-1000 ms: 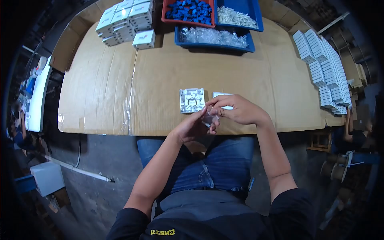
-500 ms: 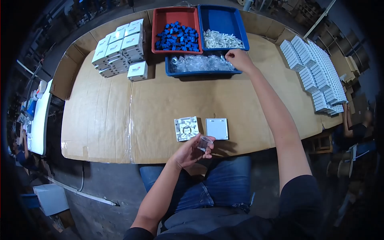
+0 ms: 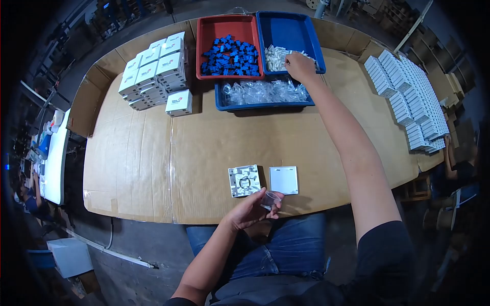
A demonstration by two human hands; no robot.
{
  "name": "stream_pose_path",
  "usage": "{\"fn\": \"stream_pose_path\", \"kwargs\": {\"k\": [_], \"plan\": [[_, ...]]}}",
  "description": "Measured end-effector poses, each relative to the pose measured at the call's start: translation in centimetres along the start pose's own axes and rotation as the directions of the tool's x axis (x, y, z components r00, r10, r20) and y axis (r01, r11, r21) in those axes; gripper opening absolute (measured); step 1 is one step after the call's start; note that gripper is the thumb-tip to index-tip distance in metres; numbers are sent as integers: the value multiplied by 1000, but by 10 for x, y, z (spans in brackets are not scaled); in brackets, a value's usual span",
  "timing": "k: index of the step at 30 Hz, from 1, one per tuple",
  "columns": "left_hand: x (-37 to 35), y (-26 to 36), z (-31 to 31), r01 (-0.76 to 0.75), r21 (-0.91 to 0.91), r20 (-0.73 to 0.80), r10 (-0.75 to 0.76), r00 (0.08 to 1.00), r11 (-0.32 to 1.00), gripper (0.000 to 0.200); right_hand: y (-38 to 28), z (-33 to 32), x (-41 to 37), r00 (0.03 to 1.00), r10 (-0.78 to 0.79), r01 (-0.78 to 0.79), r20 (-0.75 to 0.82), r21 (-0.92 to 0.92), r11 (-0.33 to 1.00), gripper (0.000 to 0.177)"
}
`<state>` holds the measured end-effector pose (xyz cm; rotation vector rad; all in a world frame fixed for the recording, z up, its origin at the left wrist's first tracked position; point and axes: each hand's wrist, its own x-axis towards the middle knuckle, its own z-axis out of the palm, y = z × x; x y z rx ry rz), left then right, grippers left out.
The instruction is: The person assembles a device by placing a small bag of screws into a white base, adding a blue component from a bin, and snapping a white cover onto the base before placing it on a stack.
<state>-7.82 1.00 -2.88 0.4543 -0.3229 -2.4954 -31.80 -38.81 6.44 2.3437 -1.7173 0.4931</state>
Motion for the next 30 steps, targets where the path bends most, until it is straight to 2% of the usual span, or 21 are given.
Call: {"fn": "stream_pose_path", "kwargs": {"k": [8, 11, 14, 17, 20, 23, 26, 30], "plan": [[-1, 2, 2, 18, -5, 9, -18, 1000, 1000, 62, 9, 18, 15, 1000, 2, -1, 11, -90, 996, 18], [-1, 1, 1, 12, -2, 15, -12, 1000, 1000, 62, 11, 16, 14, 999, 20, -17, 43, -66, 998, 15], [-1, 0, 0, 4, 11, 20, -5, 1000, 1000, 61, 6, 6, 4, 996, 78, -75, -34, 93, 993, 18], [0, 1, 1, -19, 41, 33, 17, 999, 999, 61, 8, 0, -2, 994, 13, 1, -107, 131, 991, 17], [-2, 0, 2, -42, 69, 41, 39, 998, 997, 60, 13, 1, -16, 961, -201, 237, -190, 189, 953, 22], [0, 0, -1, -61, 81, 50, 57, 997, 995, 60, -9, -26, -51, 913, -250, 346, -323, 288, 893, 21], [-1, -2, 0, -75, 68, 65, 70, 995, 995, 59, -35, -63, -98, 931, -271, 348, -246, 363, 865, 18], [-1, -4, -5, -68, 31, 61, 66, 996, 997, 61, -71, -90, -190, 999, -47, 22, 22, 649, 761, 15]]}}
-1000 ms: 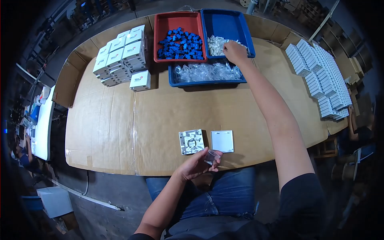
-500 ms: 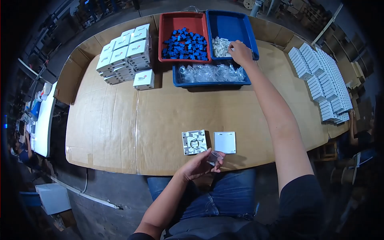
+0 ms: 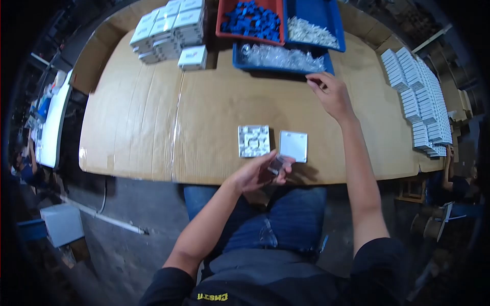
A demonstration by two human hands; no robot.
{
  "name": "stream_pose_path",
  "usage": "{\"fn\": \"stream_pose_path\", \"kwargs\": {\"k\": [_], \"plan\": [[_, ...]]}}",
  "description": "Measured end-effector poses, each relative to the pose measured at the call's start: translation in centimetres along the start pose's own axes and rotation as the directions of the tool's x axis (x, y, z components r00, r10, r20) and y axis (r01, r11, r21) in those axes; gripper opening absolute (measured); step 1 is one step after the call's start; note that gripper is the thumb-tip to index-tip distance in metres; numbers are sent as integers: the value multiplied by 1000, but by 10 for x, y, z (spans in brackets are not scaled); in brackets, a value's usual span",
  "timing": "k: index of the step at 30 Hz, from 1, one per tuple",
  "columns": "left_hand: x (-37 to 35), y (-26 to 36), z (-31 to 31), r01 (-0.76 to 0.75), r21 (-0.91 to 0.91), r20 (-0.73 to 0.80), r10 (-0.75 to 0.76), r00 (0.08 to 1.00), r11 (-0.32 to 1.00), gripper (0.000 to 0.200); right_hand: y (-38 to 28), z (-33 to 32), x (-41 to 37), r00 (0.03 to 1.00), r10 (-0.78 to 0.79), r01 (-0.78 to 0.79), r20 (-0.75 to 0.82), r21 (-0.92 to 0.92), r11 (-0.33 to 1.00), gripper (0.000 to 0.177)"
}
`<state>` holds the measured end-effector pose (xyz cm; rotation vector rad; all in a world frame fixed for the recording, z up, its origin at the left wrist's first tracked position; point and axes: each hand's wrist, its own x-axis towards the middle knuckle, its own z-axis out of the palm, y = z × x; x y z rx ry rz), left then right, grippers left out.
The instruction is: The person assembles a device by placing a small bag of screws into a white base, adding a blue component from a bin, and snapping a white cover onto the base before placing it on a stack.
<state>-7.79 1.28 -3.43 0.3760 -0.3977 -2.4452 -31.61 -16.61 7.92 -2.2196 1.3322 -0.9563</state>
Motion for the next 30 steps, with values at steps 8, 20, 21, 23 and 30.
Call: {"fn": "stream_pose_path", "kwargs": {"k": [8, 20, 21, 23, 30], "plan": [[-4, 2, 13, -71, 85, -35, 75, 997, 994, 58, -50, 19, -129, 951, 213, -289, 226, 398, 871, 10], [-6, 1, 14, -26, 162, -140, 49, 989, 986, 50, -88, 14, -127, 883, 231, -331, 408, 192, 924, 15], [-7, 1, 14, -26, 159, -143, 49, 989, 987, 49, -91, 14, -124, 866, 238, -339, 439, 168, 925, 15], [-8, 0, 11, -40, 175, -125, 63, 990, 984, 47, -91, 16, -119, 876, 139, -256, 462, 199, 946, 15], [-7, -4, 4, -103, 203, -61, 118, 991, 974, 47, -93, 21, -106, 830, 18, -189, 557, 252, 949, 11]]}}
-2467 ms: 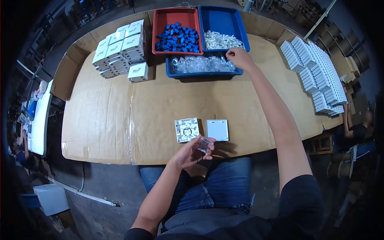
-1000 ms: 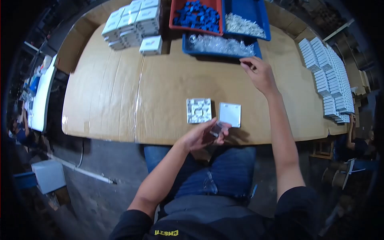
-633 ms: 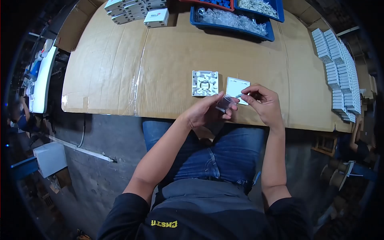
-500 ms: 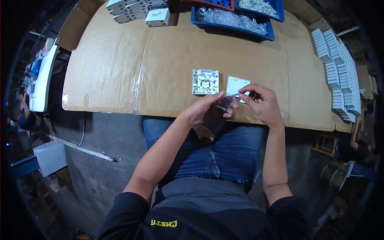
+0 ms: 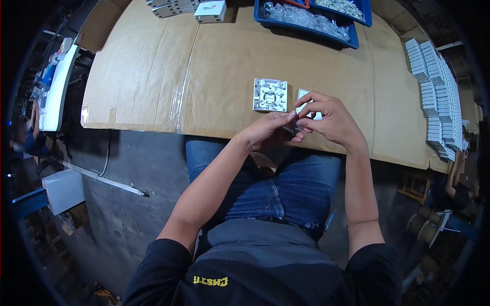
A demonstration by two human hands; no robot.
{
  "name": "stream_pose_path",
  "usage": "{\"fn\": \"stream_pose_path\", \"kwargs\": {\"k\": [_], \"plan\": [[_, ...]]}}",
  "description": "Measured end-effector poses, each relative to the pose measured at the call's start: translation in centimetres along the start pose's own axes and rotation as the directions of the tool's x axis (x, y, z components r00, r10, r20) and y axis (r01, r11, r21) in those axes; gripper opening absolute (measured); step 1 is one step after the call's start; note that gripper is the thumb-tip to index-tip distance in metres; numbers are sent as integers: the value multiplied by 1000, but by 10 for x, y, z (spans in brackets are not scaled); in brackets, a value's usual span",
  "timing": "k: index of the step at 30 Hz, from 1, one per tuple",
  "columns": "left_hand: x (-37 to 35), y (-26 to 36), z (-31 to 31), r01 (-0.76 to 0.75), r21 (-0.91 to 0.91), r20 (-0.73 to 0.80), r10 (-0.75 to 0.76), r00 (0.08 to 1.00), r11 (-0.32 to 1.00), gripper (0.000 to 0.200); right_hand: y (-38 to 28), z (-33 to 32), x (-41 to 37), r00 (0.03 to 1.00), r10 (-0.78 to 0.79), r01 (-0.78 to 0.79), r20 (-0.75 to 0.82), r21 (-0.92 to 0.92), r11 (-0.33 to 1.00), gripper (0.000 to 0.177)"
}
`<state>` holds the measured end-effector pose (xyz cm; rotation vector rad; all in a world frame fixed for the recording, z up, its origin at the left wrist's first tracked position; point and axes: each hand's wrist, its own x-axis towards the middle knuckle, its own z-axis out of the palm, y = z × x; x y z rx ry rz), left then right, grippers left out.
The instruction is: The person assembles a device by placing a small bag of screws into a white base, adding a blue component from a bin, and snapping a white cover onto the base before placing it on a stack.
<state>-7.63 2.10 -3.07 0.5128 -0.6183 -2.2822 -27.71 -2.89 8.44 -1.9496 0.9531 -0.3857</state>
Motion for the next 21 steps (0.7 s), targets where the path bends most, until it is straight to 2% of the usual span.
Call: {"fn": "stream_pose_path", "kwargs": {"k": [3, 6, 9, 12, 15, 18, 21], "plan": [[2, -2, -4, -19, -14, 33, 19, 999, 1000, 51, 2, 1, 1, 1000, -6, 5, 22, 14, 1000, 9], [-2, 1, 0, 14, -40, -28, -15, 999, 999, 50, 4, 2, 1, 997, 36, -40, 67, 59, 997, 11], [0, -1, -1, 20, -55, -19, -21, 1000, 998, 49, 7, 2, 1, 998, -34, 33, 58, 13, 999, 12], [1, -2, 0, -5, -60, -1, 5, 1000, 998, 51, 0, -2, 0, 994, -32, 31, 108, 12, 999, 12], [2, -3, 0, 3, -99, -61, -9, 998, 995, 52, 5, -2, -1, 991, -38, 32, 130, 43, 999, 13], [-1, 2, 2, 32, -37, -38, -33, 999, 999, 53, 11, -1, 0, 993, -11, 4, 115, 61, 998, 14], [-1, 1, 1, 37, -60, -42, -40, 998, 997, 52, 4, 1, -1, 996, 46, -55, 78, 125, 991, 14]]}}
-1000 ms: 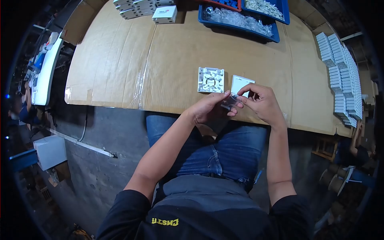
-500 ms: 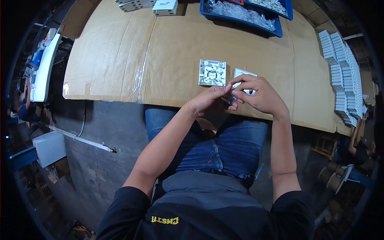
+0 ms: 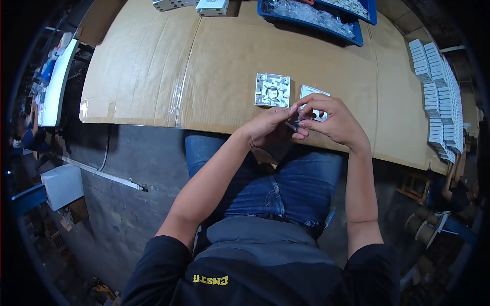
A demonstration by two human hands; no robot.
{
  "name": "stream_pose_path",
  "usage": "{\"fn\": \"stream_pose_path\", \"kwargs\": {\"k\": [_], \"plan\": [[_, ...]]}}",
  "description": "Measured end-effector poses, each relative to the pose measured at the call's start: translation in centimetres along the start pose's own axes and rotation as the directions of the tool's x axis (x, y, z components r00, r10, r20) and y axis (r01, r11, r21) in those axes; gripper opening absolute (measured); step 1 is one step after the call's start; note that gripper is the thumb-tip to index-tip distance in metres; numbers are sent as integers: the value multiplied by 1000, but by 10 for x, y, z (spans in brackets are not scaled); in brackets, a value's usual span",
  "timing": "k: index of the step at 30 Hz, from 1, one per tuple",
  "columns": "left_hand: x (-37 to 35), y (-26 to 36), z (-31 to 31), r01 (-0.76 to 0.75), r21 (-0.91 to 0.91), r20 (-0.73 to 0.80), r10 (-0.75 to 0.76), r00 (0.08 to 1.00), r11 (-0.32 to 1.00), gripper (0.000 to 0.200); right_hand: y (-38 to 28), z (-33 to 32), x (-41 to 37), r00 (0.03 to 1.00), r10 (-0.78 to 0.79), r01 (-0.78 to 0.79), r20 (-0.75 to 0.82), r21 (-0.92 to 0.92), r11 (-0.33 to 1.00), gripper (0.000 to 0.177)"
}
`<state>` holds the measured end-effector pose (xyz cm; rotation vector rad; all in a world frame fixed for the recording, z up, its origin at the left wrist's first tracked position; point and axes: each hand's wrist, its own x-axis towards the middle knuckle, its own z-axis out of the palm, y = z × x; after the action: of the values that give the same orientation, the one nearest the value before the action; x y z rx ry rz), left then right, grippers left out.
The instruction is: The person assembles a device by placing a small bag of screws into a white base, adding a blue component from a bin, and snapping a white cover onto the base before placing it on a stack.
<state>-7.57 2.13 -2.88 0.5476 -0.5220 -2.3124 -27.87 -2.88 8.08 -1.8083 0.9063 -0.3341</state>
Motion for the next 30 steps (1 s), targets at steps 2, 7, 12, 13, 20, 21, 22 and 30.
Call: {"fn": "stream_pose_path", "kwargs": {"k": [2, 7, 12, 13, 20, 21, 22, 30], "plan": [[-1, 2, 3, 12, 24, -32, -11, 999, 1000, 51, 9, 0, 0, 999, -31, 31, 12, 15, 999, 13], [-1, 1, 3, 15, 26, -27, -14, 1000, 1000, 47, 8, -1, -4, 1000, 7, -5, 25, -56, 998, 12], [-1, 1, 3, -5, -17, -17, 5, 1000, 1000, 48, 5, 2, 0, 1000, 14, -14, 11, -27, 1000, 17], [-1, 0, 1, -9, 2, -14, 9, 1000, 1000, 48, 8, 3, 1, 1000, -18, 20, 21, -58, 998, 20], [1, -4, -5, -28, -21, 13, 29, 1000, 999, 39, 10, 7, 5, 991, 92, -94, 95, 17, 995, 37], [1, -4, -5, -36, -54, 40, 38, 998, 998, 38, 7, 6, 5, 986, 136, -142, 95, 61, 988, 38], [1, -4, -5, -36, -49, 34, 38, 999, 998, 39, 7, 6, 6, 989, 114, -118, 93, 46, 992, 39], [-5, 6, 8, -17, -60, -6, 17, 1000, 998, 44, 13, 4, 9, 995, -40, 51, 90, -129, 990, 36]]}}
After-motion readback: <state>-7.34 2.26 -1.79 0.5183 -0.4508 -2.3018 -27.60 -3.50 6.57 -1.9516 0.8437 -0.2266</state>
